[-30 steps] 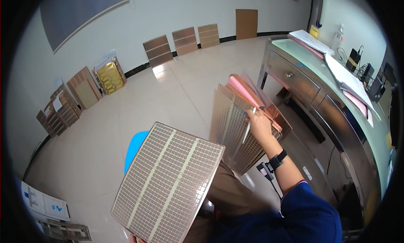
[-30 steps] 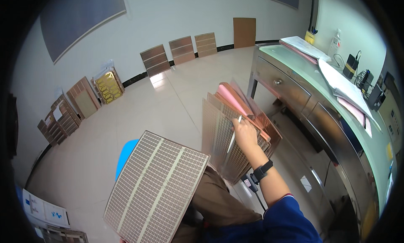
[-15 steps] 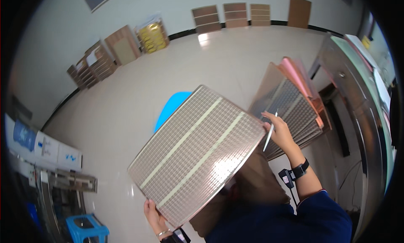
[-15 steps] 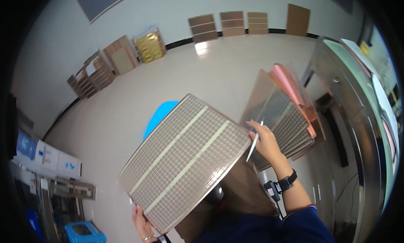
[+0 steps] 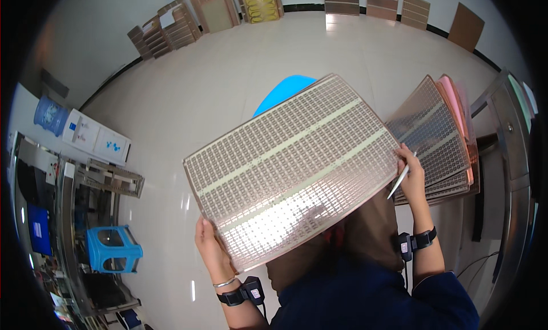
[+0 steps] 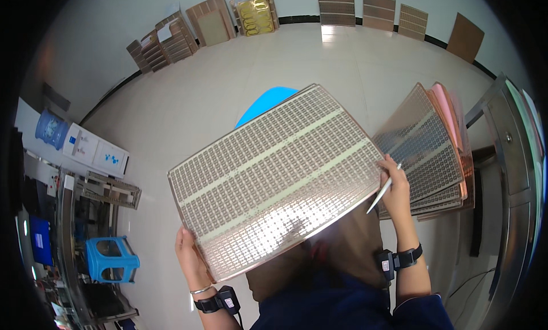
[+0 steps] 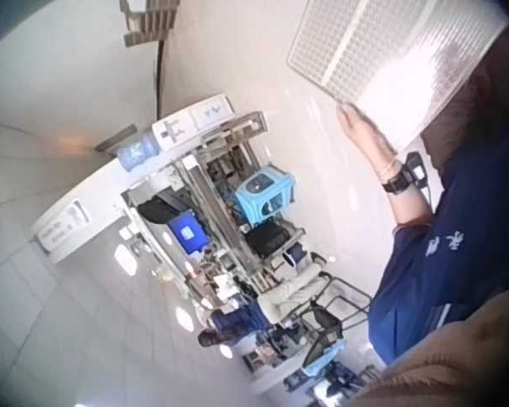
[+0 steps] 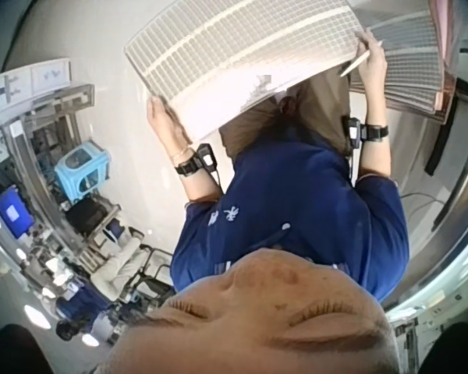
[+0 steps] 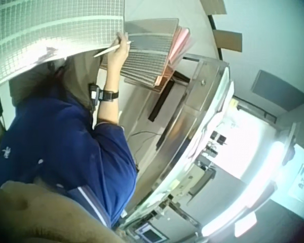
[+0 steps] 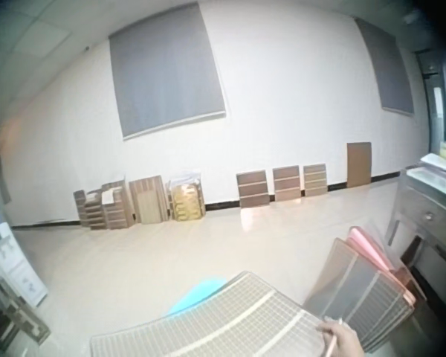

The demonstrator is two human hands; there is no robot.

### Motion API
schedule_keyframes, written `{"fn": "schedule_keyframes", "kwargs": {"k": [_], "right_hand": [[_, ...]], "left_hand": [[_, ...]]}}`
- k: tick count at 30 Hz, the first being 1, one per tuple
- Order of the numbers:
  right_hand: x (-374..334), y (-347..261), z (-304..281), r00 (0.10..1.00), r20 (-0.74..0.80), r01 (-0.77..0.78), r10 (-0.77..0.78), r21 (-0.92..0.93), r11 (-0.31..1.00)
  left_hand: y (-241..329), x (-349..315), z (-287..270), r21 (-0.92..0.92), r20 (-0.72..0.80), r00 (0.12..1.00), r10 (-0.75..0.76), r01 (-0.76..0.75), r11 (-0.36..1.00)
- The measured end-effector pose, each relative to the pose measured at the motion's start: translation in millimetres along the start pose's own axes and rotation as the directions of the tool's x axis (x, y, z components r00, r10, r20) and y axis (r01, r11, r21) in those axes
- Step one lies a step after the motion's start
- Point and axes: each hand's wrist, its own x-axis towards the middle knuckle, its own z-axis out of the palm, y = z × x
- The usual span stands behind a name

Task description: The recorder is inspecting several metallic grid sheets while seated at a desk.

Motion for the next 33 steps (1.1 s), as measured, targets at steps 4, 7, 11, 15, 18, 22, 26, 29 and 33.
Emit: {"fn": "schedule_keyframes", "kwargs": {"k": [4, 7, 11, 15, 18, 22, 26, 29, 33], "right_hand": [[10, 9, -7, 0.993, 0.049, -0.117, 0.109, 0.212, 0.970], [10, 16, -12, 0.997, 0.047, -0.070, 0.061, 0.223, 0.972], [0, 4, -7, 0.998, 0.026, -0.049, 0.049, 0.015, 0.999], [-5, -9, 0, 0.999, -0.034, -0.005, 0.001, -0.122, 0.993], [-7, -13, 6, 0.996, -0.057, 0.058, -0.068, -0.166, 0.984], [-9, -18, 8, 0.993, -0.079, 0.068, -0.084, -0.186, 0.980], [-10, -17, 8, 0.995, -0.079, 0.043, -0.057, -0.172, 0.984], [-9, -17, 11, 0.995, -0.060, 0.064, -0.075, -0.167, 0.984], [-8, 3, 5, 0.995, -0.050, -0.075, 0.084, 0.157, 0.985]], "left_hand": [[10, -6, 0, -0.187, 0.011, 1.000, -0.008, 0.010, 0.982], [7, -4, -1, -0.247, 0.072, 0.997, -0.029, 0.046, 0.968], [-10, 10, -11, -0.165, 0.098, 0.991, -0.090, 0.106, 0.981], [-16, 13, -10, -0.052, 0.050, 0.994, -0.099, 0.101, 0.994], [-23, 20, -15, 0.115, 0.050, 0.999, 0.011, -0.016, 0.993], [-20, 18, -9, 0.329, 0.031, 0.999, 0.039, -0.047, 0.943], [6, 5, 7, 0.278, 0.010, 0.999, 0.049, -0.049, 0.959], [11, 4, 9, 0.160, -0.076, 0.988, 0.131, -0.118, 0.980], [22, 2, 3, -0.075, -0.091, 0.985, 0.145, -0.152, 0.986]]}}
